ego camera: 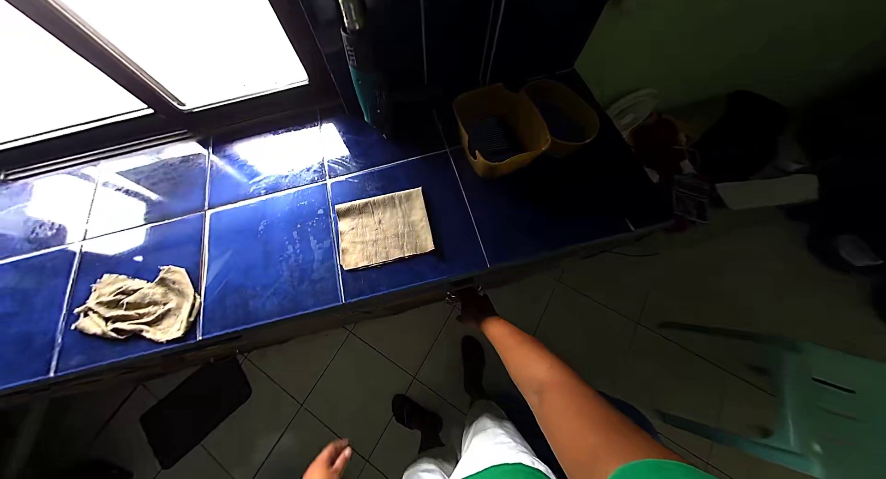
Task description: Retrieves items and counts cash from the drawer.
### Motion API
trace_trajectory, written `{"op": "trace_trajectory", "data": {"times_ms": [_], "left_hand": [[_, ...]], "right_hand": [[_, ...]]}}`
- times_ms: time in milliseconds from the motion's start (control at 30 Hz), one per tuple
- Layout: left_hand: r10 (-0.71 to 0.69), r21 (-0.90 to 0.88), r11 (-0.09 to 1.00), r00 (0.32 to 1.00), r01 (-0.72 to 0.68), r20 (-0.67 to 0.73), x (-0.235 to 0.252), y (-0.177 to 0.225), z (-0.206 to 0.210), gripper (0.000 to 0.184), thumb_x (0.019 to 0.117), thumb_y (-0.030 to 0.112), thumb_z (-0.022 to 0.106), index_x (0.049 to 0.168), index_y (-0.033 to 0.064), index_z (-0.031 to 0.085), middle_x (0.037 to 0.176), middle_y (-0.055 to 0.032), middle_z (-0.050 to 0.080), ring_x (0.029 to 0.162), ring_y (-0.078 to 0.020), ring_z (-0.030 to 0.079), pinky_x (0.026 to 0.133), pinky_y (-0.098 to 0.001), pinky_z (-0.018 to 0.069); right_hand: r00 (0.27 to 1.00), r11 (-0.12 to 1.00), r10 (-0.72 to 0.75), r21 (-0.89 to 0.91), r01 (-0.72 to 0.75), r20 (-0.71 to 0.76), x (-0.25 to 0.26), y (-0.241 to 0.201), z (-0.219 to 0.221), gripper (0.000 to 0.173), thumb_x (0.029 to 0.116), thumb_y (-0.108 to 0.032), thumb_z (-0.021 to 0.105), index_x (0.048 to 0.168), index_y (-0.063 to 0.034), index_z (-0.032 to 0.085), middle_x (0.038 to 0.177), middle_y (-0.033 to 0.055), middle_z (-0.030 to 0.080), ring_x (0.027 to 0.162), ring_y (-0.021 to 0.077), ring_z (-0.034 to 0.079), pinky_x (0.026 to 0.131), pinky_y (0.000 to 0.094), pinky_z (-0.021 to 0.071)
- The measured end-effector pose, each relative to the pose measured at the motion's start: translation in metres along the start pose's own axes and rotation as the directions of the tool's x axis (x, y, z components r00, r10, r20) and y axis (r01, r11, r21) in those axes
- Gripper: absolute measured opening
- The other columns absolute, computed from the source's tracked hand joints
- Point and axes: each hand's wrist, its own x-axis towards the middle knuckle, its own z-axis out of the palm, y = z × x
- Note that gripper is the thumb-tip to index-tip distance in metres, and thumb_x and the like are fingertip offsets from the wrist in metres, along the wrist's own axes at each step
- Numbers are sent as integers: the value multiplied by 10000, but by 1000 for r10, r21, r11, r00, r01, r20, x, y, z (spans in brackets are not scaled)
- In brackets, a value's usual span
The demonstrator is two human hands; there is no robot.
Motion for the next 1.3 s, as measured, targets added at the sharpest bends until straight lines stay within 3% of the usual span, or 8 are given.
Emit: {"op": "trace_trajectory", "data": {"times_ms": [167, 300, 533, 767, 900, 1033, 1167, 1300], "left_hand": [[144, -102, 984, 988, -149, -49, 87, 164, 5, 550, 1049, 238, 577, 1531, 34, 409, 1454, -210, 554, 1311, -308, 584, 1103, -470, 471], [81, -600, 796, 996, -87, -37, 111, 234, 44, 535, 1082, 239, 504, 1547, 29, 344, 1503, -204, 505, 1284, -290, 598, 1008, -439, 527], [-388, -872, 239, 865, 427, 317, 140, 202, 91, 554, 1090, 478, 348, 1495, 101, 376, 1335, -239, 584, 1035, -352, 671, 788, -452, 580], [-455, -939, -17, 833, 344, 314, 154, 168, 109, 474, 1073, 425, 402, 1441, 127, 407, 1301, -196, 578, 1044, -318, 651, 806, -449, 570], [-534, -903, 17, 767, 430, 356, 141, 178, 100, 356, 1039, 429, 483, 1186, 107, 518, 924, -118, 612, 684, -197, 614, 571, -330, 537], [-434, -925, -18, 830, 380, 349, 133, 186, 84, 317, 1054, 418, 451, 894, 146, 477, 606, -11, 476, 436, -119, 467, 412, -266, 451], [-359, -952, 177, 917, 250, 174, 146, 211, 61, 358, 1054, 447, 498, 1165, 114, 572, 877, -44, 634, 629, -121, 584, 542, -275, 506], [-272, -928, 314, 955, 201, 115, 171, 233, 39, 485, 1075, 444, 459, 1390, 77, 491, 1169, -121, 664, 955, -189, 667, 795, -347, 547]], "right_hand": [[999, 999, 7, 39, -8, 49, -11, 5, 12, 869, 860, -390, 777, 1557, -50, 385, 1593, 193, 390, 1501, 388, 316, 1129, 643, 352], [992, 996, -7, 84, -3, 124, -56, 14, 47, 786, 864, -350, 756, 1510, -25, 449, 1554, 220, 430, 1467, 423, 355, 1107, 668, 366], [897, 995, 91, -11, -95, 433, -129, 15, 94, 583, 968, -399, 611, 1335, 55, 597, 1401, 291, 567, 1331, 464, 518, 1072, 687, 390], [846, 994, 113, -57, -97, 521, -132, 18, 113, 541, 1030, -405, 509, 1245, 71, 648, 1391, 290, 578, 1336, 452, 522, 1061, 670, 409], [840, 993, 118, -55, -105, 529, -129, 20, 116, 541, 1034, -412, 499, 1222, 69, 659, 1388, 281, 584, 1330, 444, 531, 1064, 658, 416], [838, 994, 111, -78, -82, 535, -127, 22, 116, 547, 1037, -421, 489, 1210, 69, 661, 1372, 286, 591, 1321, 445, 538, 1053, 665, 421], [834, 992, 116, -112, -65, 540, -128, 24, 114, 563, 1026, -442, 512, 1200, 71, 666, 1363, 289, 597, 1321, 445, 540, 1050, 664, 423], [792, 993, 17, -106, 61, 610, -131, 25, 101, 618, 1012, -439, 563, 1458, -13, 521, 1465, 257, 529, 1392, 423, 474, 1118, 664, 349]]}}
